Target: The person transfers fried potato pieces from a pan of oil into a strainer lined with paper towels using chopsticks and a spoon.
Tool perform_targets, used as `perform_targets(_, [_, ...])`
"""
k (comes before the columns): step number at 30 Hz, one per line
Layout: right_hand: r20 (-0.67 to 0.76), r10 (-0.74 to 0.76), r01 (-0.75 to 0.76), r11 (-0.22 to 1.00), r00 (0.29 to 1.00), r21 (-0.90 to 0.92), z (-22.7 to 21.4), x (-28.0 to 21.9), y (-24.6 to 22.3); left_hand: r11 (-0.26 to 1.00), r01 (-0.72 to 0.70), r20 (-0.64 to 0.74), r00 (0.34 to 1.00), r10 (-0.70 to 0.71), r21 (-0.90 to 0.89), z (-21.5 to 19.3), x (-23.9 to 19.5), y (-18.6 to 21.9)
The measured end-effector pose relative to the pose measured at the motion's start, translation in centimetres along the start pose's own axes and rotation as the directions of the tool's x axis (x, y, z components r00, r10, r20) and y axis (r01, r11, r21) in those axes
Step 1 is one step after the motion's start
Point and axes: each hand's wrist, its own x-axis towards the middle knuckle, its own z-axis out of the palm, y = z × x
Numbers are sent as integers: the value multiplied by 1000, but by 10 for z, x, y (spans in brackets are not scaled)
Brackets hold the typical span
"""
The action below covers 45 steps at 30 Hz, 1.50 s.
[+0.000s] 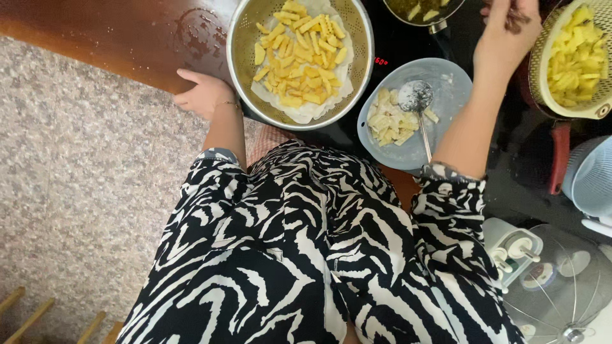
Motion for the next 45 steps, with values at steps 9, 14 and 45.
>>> perform_targets(9, [-81,-9,-4,988,997,-156,13,1,54,1000,-2,-10,1000,2,-13,-3,-2,3])
perform_targets(14, [-164,89,-74,992,982,98,0,3,60,1000,-2,8,1000,2,-9,-3,-2,3])
perform_targets(45, [22,63,-62,998,998,-15,-23,-7,23,999,1,37,999,-3,37,-9,-6,4])
